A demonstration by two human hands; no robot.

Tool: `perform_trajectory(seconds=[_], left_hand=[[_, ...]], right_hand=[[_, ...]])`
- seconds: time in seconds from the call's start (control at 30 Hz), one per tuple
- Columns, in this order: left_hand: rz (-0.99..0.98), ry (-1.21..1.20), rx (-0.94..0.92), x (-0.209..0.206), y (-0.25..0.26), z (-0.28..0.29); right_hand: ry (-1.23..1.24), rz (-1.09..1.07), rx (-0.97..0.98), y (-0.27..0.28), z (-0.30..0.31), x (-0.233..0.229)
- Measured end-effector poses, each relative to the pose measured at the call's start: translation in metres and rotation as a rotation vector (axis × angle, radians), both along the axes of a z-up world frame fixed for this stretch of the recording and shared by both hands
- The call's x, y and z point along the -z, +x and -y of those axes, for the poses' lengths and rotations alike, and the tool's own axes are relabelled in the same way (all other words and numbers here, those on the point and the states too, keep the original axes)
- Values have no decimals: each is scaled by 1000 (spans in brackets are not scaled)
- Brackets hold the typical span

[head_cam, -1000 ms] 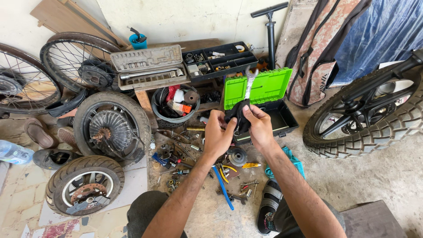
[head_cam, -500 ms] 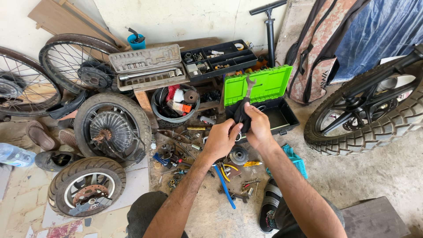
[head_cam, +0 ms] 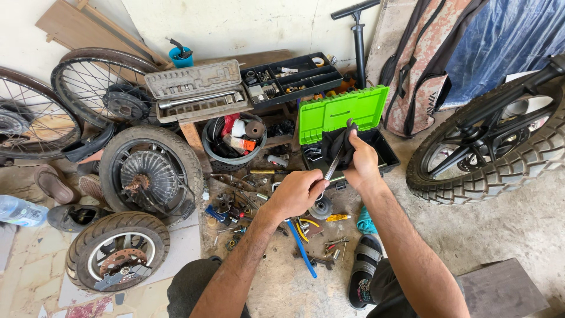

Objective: The person picks up several wrenches and a screwdriver from a green toolbox to work on a small mechanical component while sitting on a tiled floor among various bike wheels and tires. They examine the part and use the tools to tighten or adjust it before placing items back toward the toolbox.

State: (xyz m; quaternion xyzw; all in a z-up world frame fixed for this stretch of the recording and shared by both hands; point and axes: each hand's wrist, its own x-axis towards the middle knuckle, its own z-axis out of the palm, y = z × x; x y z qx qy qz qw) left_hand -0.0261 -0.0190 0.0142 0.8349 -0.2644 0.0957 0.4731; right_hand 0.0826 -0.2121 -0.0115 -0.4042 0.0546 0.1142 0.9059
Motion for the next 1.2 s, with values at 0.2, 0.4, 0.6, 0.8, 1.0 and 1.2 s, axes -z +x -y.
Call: perform_trajectory(seconds=[0.2,0.4,0.6,0.8,1.0,1.2], left_hand=[[21,116,0,6,-4,-6],[-68,346,-65,13,-6,-20],[-115,416,-202,5,-3,-62],[-65,125,-147,2,-16,-69],[-10,-11,-172,4,-16,-63],[-78,-181,-384,15,-14,-56]], right_hand=[[43,10,79,10,-2,13],[-290,113,106,18,5,20],[-1016,478,107,6,12,-5],[-1380,900,278,-14,4,-26],[-1561,899,354,-15,8,-21],[-400,72,-146,1,13,-9]])
